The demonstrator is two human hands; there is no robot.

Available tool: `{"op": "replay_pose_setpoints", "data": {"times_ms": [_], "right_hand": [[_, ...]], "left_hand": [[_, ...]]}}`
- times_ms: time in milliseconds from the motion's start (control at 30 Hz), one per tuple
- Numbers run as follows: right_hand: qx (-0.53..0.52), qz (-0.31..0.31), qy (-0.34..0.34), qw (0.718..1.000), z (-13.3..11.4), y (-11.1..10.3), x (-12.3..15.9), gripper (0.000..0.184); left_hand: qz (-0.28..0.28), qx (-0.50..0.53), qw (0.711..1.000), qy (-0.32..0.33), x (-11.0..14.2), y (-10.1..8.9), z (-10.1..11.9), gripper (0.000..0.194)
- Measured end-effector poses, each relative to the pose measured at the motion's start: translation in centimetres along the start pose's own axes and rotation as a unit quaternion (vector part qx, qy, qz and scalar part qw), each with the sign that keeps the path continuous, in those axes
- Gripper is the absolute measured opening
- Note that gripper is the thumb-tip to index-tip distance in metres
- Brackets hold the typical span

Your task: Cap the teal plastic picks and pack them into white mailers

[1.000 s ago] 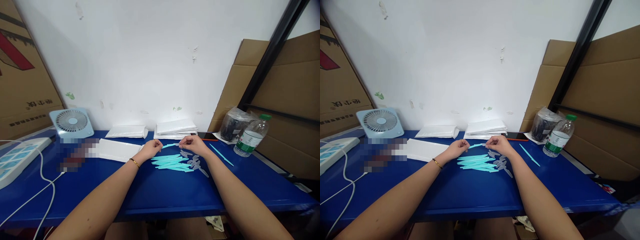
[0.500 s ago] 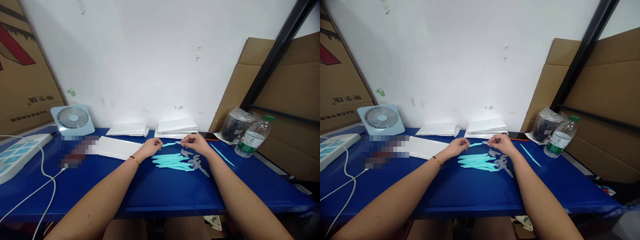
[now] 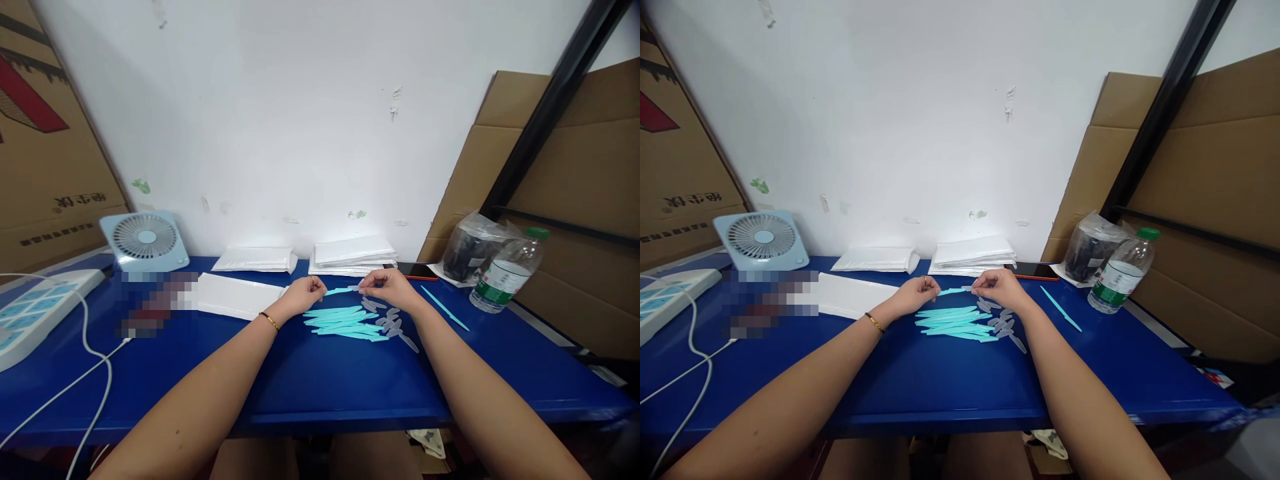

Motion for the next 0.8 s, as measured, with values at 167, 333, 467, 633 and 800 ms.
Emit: {"op": "replay_pose_setpoints", "data": {"times_ms": [167, 333, 467, 633, 800], "right_hand": [[-0.006, -0.025, 0.0, 1.0, -0.8, 1.7, 0.0, 0.029], [0.043, -0.031, -0.002, 0.999, -0.5, 0.6, 0.0, 0.026], [0.22, 0.063, 0.059, 0.972, 2.1, -3.0, 0.0, 0.018], [0.291, 0.05, 0.138, 0.945, 4.9, -2.8, -0.3, 0.02], [0.267, 0.023, 0.175, 0.947, 5.6, -1.8, -0.6, 0.015]], "left_hand": [[-0.02, -0.003, 1.0, 0.008, 0.5, 0.5, 1.3, 0.03], [0.005, -0.068, 0.998, 0.015, 0.3, 0.0, 0.8, 0.024], [0.034, -0.172, 0.984, 0.011, 0.2, -0.7, -0.1, 0.016], [0.026, -0.194, 0.979, 0.054, 0.9, -0.3, 1.6, 0.017], [-0.077, -0.167, 0.978, 0.102, 1.4, 2.2, 2.7, 0.022]]}}
Point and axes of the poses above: each hand's wrist, its own x-axis away from the middle knuckle, its own y-axis out of the palm, z = x × y, the point moved 7 cm from there along -x, towards the middle knuckle, and after that the axes turned 1 degree about -x, right-handed, at the moved point
